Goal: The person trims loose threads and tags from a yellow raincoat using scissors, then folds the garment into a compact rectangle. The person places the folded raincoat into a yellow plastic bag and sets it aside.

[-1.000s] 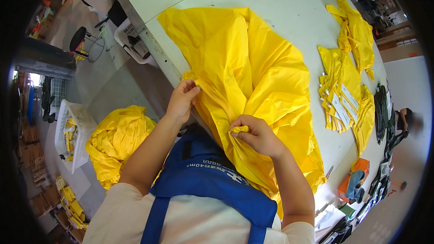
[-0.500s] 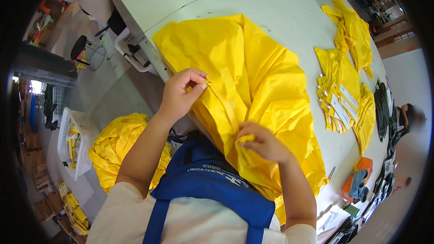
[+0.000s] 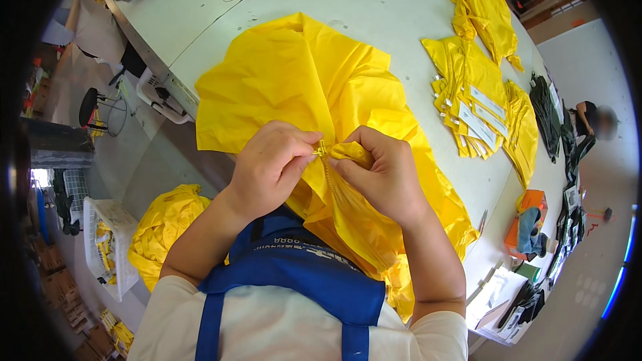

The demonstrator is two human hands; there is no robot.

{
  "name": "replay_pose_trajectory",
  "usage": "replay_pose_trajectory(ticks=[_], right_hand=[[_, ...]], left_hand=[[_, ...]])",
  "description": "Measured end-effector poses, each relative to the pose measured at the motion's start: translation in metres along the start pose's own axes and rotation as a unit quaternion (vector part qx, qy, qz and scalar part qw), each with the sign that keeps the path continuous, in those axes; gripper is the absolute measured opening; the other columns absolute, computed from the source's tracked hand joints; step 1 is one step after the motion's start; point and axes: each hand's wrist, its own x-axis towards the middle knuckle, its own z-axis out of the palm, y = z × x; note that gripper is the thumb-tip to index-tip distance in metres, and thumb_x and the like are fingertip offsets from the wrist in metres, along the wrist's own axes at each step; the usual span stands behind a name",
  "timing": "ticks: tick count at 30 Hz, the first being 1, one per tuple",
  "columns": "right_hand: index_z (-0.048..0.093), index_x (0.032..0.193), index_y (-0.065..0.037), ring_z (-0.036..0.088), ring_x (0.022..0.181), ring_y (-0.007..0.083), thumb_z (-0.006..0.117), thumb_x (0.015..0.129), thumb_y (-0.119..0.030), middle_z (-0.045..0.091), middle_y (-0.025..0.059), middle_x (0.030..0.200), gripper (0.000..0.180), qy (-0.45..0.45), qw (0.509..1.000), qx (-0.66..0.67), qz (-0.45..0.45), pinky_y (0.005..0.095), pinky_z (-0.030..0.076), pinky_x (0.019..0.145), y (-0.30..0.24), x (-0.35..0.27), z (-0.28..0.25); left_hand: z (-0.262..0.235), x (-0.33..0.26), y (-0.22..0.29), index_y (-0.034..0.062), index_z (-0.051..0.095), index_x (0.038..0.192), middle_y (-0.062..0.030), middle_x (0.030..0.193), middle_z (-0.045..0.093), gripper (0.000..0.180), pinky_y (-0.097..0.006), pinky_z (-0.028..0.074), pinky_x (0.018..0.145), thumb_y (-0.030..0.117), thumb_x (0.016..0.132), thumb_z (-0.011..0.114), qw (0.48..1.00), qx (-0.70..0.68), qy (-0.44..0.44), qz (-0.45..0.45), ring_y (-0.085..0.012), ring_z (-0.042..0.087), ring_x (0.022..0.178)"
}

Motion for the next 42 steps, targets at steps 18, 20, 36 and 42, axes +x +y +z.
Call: replay_pose_trajectory(ticks=[18, 20, 36, 42], right_hand=[[0.058, 0.084, -0.001, 0.043, 0.056, 0.0023, 0.066, 0.081, -0.005, 0.052, -0.0023, 0.062, 0.010, 0.099, 0.992, 0.073, 0.009, 0.0201, 0.035, 0.049, 0.014, -0.009, 0.019], [0.057, 0.087, -0.002, 0.044, 0.056, 0.0021, 0.065, 0.083, -0.004, 0.052, -0.0033, 0.064, 0.009, 0.111, 0.989, 0.099, 0.023, 0.0193, 0.034, 0.048, 0.018, -0.010, 0.023], [0.053, 0.090, -0.004, 0.045, 0.065, 0.0049, 0.056, 0.091, -0.005, 0.051, -0.0024, 0.075, 0.004, 0.200, 0.951, 0.233, 0.028, 0.0186, 0.038, 0.062, 0.080, -0.039, -0.045], [0.053, 0.092, -0.003, 0.045, 0.069, 0.0038, 0.055, 0.092, -0.006, 0.053, -0.0016, 0.081, 0.003, 0.249, 0.955, 0.147, 0.071, 0.0179, 0.039, 0.064, 0.135, -0.060, -0.070]], left_hand=[[0.011, -0.013, -0.003, 0.0072, 0.061, 0.080, -0.0116, 0.109, 0.064, 0.014, -0.038, 0.045, 0.083, 0.007, 0.071, 0.072, 0.991, -0.074, -0.100, -0.051, -0.0294, 0.058, 0.094], [0.010, -0.019, 0.004, 0.0078, 0.062, 0.079, -0.0129, 0.120, 0.058, 0.014, -0.038, 0.044, 0.086, 0.010, 0.072, 0.073, 0.993, -0.044, -0.107, -0.028, -0.0307, 0.055, 0.100], [-0.004, -0.167, -0.118, 0.0084, 0.053, 0.114, -0.0043, 0.112, 0.057, 0.026, -0.038, 0.041, 0.097, 0.016, 0.091, 0.060, 0.432, -0.577, 0.499, -0.481, -0.0215, 0.051, 0.109], [-0.034, -0.148, -0.087, 0.0067, 0.056, 0.112, -0.0050, 0.107, 0.063, 0.023, -0.028, 0.051, 0.077, 0.007, 0.090, 0.059, 0.614, -0.471, 0.439, -0.457, -0.0154, 0.061, 0.090]])
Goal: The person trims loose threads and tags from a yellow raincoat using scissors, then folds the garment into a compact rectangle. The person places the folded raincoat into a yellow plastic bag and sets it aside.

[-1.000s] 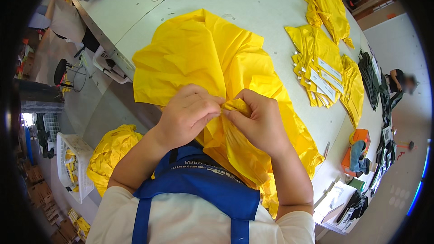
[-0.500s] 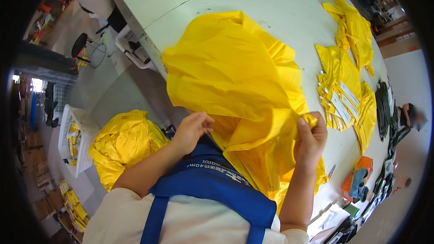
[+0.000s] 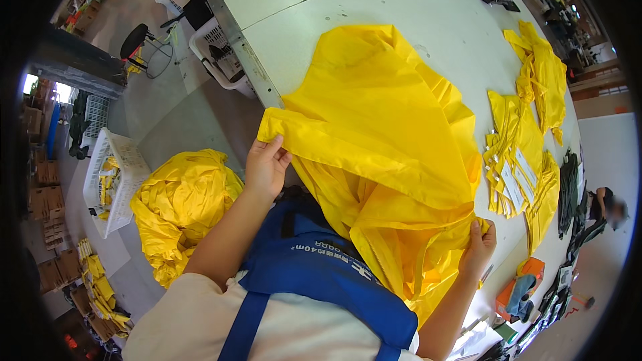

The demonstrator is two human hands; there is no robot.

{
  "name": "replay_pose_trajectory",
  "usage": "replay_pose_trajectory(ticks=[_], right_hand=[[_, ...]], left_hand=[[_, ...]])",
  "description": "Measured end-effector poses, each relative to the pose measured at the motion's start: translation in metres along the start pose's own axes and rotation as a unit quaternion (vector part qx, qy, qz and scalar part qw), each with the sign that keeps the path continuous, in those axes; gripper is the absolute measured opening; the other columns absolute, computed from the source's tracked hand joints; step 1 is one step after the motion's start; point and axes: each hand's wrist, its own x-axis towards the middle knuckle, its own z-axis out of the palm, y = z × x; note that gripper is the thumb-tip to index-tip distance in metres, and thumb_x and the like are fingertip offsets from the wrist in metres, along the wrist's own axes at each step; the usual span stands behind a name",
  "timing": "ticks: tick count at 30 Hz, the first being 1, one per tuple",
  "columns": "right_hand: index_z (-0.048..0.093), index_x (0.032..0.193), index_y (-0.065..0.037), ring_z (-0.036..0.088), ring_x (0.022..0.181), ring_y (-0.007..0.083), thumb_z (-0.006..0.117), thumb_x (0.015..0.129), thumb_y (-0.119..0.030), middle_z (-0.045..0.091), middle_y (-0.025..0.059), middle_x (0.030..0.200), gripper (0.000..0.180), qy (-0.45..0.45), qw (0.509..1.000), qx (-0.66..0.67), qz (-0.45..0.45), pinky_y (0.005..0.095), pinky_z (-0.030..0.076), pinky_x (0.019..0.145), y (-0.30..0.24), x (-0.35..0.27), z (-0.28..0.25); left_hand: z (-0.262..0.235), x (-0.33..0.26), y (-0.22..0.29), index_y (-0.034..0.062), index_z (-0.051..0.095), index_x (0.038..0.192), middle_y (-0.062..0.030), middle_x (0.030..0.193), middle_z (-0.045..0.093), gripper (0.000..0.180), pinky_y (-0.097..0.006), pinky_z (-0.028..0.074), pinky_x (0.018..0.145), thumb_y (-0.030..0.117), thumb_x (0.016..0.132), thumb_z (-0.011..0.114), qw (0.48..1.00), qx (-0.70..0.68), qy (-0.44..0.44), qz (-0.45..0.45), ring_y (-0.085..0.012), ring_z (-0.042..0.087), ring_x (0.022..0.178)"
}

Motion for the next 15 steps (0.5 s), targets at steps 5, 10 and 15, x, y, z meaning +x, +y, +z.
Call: replay_pose_trajectory(ticks=[5, 10, 15], right_hand=[[0.054, 0.093, -0.002, 0.044, 0.067, 0.0034, 0.055, 0.092, -0.006, 0.051, -0.0033, 0.078, 0.004, 0.006, 0.996, -0.082, 0.020, 0.0184, 0.038, 0.061, 0.031, 0.001, -0.016], [0.056, 0.092, -0.002, 0.043, 0.066, 0.0034, 0.058, 0.089, -0.004, 0.049, -0.0047, 0.075, 0.004, 0.002, 0.997, -0.072, -0.028, 0.0188, 0.036, 0.059, -0.008, -0.005, 0.003], [0.058, 0.097, 0.000, 0.056, 0.076, 0.0076, 0.060, 0.084, 0.003, 0.060, 0.0027, 0.084, 0.014, -0.166, 0.976, -0.064, -0.125, 0.0218, 0.045, 0.067, -0.077, -0.012, 0.068]], left_hand=[[0.029, -0.023, 0.010, 0.0013, 0.057, 0.114, -0.0044, 0.101, 0.064, 0.026, -0.023, 0.053, 0.061, 0.005, 0.089, 0.060, 0.979, 0.164, -0.094, 0.072, -0.0103, 0.062, 0.079], [0.016, -0.002, 0.028, 0.0040, 0.040, 0.100, -0.0043, 0.084, 0.048, 0.038, -0.025, 0.046, 0.058, 0.009, 0.079, 0.071, 0.810, 0.537, 0.043, 0.233, -0.0119, 0.050, 0.065], [0.147, -0.052, 0.030, 0.0038, 0.047, 0.097, -0.0113, 0.090, 0.052, 0.039, -0.035, 0.043, 0.067, 0.016, 0.074, 0.075, 0.704, 0.513, -0.348, 0.345, -0.0212, 0.052, 0.073]])
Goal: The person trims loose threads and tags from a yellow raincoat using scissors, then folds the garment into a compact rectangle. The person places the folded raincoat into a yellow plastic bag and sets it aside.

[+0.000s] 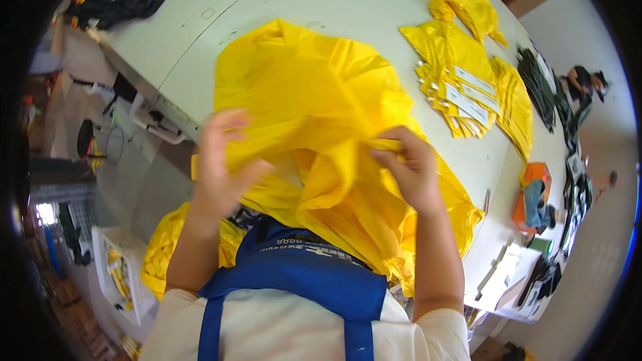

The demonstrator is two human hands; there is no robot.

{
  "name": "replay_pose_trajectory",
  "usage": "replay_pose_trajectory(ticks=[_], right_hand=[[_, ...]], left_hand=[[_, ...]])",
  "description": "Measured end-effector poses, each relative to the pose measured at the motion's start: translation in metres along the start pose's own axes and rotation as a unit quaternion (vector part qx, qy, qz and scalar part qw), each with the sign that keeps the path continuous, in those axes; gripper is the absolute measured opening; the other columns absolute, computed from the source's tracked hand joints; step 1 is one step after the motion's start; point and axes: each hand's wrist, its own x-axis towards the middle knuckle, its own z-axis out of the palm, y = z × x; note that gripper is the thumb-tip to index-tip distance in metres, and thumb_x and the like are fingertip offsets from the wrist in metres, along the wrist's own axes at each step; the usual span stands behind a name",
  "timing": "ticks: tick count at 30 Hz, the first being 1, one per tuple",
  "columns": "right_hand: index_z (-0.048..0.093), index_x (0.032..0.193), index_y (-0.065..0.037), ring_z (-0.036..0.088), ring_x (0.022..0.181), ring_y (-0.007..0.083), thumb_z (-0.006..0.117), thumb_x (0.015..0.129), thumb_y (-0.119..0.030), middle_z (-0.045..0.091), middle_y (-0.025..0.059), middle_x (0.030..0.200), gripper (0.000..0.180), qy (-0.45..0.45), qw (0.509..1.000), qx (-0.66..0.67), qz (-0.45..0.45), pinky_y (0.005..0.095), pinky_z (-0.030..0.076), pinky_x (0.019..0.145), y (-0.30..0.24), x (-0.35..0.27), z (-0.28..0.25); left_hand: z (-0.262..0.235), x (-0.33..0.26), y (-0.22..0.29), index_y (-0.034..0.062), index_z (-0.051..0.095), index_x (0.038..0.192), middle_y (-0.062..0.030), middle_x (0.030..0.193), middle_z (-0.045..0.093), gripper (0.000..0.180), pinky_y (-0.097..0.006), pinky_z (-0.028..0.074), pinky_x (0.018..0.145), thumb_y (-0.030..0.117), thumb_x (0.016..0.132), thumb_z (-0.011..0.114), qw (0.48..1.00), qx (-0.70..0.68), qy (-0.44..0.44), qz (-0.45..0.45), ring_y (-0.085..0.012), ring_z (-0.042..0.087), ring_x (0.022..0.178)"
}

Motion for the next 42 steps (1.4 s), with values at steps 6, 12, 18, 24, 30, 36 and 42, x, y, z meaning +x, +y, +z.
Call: replay_pose_trajectory(ticks=[6, 12, 18, 24, 30, 36, 42], right_hand=[[0.056, 0.115, -0.004, 0.056, 0.105, 0.0288, 0.070, 0.081, -0.020, 0.058, 0.0137, 0.113, 0.040, -0.028, 0.988, -0.147, -0.045, 0.0340, 0.045, 0.090, -0.004, -0.001, -0.010], [0.050, 0.129, -0.006, 0.041, 0.126, 0.0275, 0.074, 0.077, -0.033, 0.052, 0.0140, 0.129, 0.064, 0.254, 0.679, -0.601, 0.335, 0.0427, 0.030, 0.106, 0.166, -0.130, -0.159], [0.059, 0.117, 0.001, 0.060, 0.083, 0.0126, 0.059, 0.087, -0.013, 0.068, 0.0094, 0.091, 0.033, 0.307, 0.897, -0.199, 0.246, 0.0256, 0.046, 0.077, 0.115, -0.175, -0.233], [0.061, 0.110, -0.006, 0.059, 0.090, 0.0155, 0.061, 0.089, -0.021, 0.062, 0.0097, 0.087, 0.026, 0.401, 0.564, -0.719, 0.073, 0.0282, 0.046, 0.080, 0.029, -0.065, -0.284], [0.062, 0.103, 0.004, 0.062, 0.086, 0.0150, 0.054, 0.093, -0.014, 0.064, 0.0089, 0.095, 0.023, -0.052, 0.998, -0.032, 0.034, 0.0277, 0.049, 0.079, -0.025, -0.012, -0.056], [0.063, 0.099, 0.001, 0.059, 0.078, 0.0105, 0.053, 0.096, -0.025, 0.064, 0.0056, 0.088, 0.028, 0.071, 0.969, 0.207, 0.118, 0.0244, 0.046, 0.072, -0.027, 0.045, 0.006], [0.063, 0.092, 0.002, 0.056, 0.074, 0.0138, 0.055, 0.092, -0.030, 0.061, 0.0066, 0.079, 0.033, 0.117, 0.985, 0.119, 0.034, 0.0276, 0.045, 0.068, -0.014, 0.038, -0.006]], left_hand=[[0.057, 0.051, 0.021, 0.0045, 0.052, 0.080, -0.0157, 0.076, 0.054, 0.025, -0.044, 0.040, 0.066, 0.019, 0.074, 0.072, 0.939, 0.109, -0.302, 0.126, -0.0352, 0.049, 0.070], [0.028, 0.033, 0.002, 0.0017, 0.046, 0.080, -0.0131, 0.070, 0.044, 0.021, -0.034, 0.037, 0.056, 0.010, 0.081, 0.066, 0.962, 0.106, -0.249, 0.028, -0.0297, 0.044, 0.061], [-0.018, 0.080, 0.008, 0.0016, 0.051, 0.103, -0.0051, 0.091, 0.059, 0.014, -0.026, 0.046, 0.073, 0.011, 0.093, 0.054, 0.993, -0.101, -0.015, -0.063, -0.0116, 0.054, 0.077], [0.010, 0.183, 0.032, 0.0052, 0.043, 0.126, -0.0114, 0.109, 0.060, 0.033, -0.024, 0.045, 0.085, 0.012, 0.095, 0.051, 0.969, -0.113, -0.219, -0.021, -0.0130, 0.058, 0.096], [0.042, 0.186, 0.046, 0.0044, 0.048, 0.123, -0.0041, 0.109, 0.058, 0.038, -0.021, 0.044, 0.080, 0.000, 0.086, 0.052, 0.919, 0.000, -0.394, -0.026, -0.0064, 0.055, 0.087], [0.054, 0.172, 0.091, 0.0035, 0.048, 0.123, -0.0020, 0.116, 0.056, 0.054, -0.023, 0.044, 0.080, -0.006, 0.071, 0.046, 0.884, 0.073, -0.454, 0.091, -0.0099, 0.055, 0.092], [0.070, 0.179, 0.119, 0.0043, 0.053, 0.116, -0.0043, 0.110, 0.059, 0.047, -0.025, 0.044, 0.086, -0.007, 0.072, 0.043, 0.888, 0.167, -0.384, 0.189, -0.0119, 0.057, 0.095]])
